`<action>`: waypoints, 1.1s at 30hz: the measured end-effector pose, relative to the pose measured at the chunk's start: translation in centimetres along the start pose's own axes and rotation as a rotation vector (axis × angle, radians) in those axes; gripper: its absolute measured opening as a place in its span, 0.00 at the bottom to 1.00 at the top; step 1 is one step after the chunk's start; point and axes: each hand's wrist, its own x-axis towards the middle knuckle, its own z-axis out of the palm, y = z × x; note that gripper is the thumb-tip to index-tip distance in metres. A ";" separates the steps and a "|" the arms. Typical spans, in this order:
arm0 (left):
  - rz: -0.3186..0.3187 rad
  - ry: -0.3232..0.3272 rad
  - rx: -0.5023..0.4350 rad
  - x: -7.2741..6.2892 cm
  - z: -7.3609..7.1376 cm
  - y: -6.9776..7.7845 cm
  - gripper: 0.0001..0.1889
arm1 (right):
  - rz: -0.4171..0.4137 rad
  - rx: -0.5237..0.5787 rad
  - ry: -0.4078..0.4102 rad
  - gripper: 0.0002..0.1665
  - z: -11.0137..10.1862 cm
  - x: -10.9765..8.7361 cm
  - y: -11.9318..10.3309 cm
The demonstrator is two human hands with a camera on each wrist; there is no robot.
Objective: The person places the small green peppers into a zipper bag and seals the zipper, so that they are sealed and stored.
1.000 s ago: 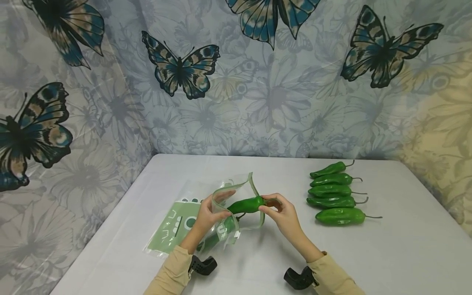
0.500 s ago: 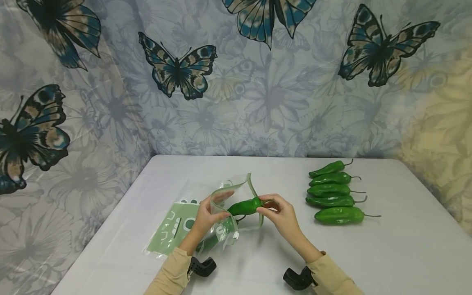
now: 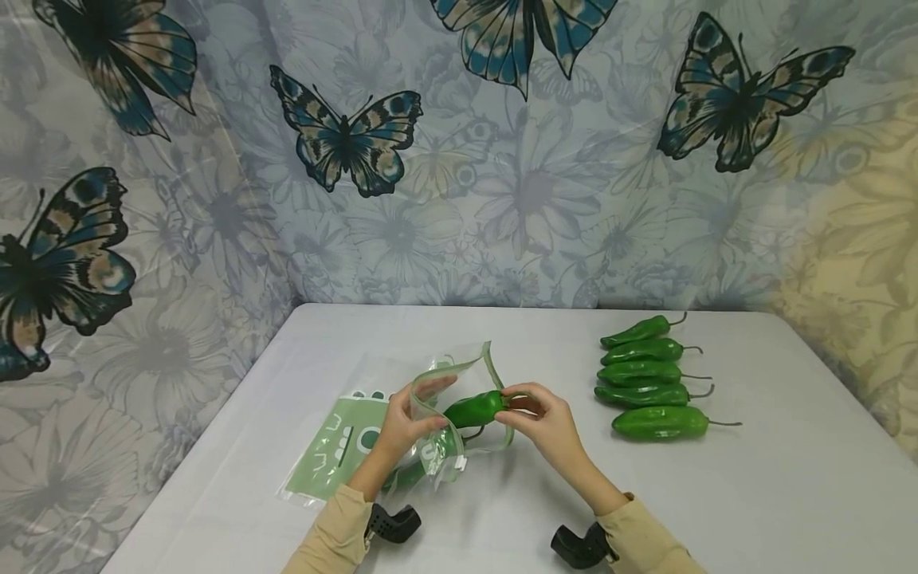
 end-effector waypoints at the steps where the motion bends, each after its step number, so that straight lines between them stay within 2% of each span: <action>1: 0.004 -0.003 0.001 0.0 0.0 0.0 0.30 | 0.001 0.007 -0.007 0.16 0.0 0.0 0.3; 6: -0.017 -0.001 -0.019 0.0 0.0 0.2 0.30 | 0.026 0.011 -0.050 0.18 0.1 0.0 2.2; 9: -0.037 0.001 -0.028 0.0 -0.1 0.4 0.31 | 0.058 0.000 -0.060 0.19 0.4 0.2 2.4; 18: -0.041 0.004 -0.015 -0.4 0.1 0.1 0.33 | 0.169 -0.032 -0.102 0.19 1.2 0.6 -0.2; 21: -0.028 -0.004 -0.015 -0.3 0.1 0.3 0.32 | 0.165 -0.032 -0.111 0.19 1.2 0.7 -0.1; 28: 0.001 -0.015 -0.008 0.1 0.2 0.8 0.28 | 0.149 -0.037 -0.127 0.20 1.0 1.0 2.3; 33: 0.005 -0.018 -0.012 0.3 0.1 0.8 0.29 | 0.116 -0.048 -0.133 0.20 1.1 1.2 2.8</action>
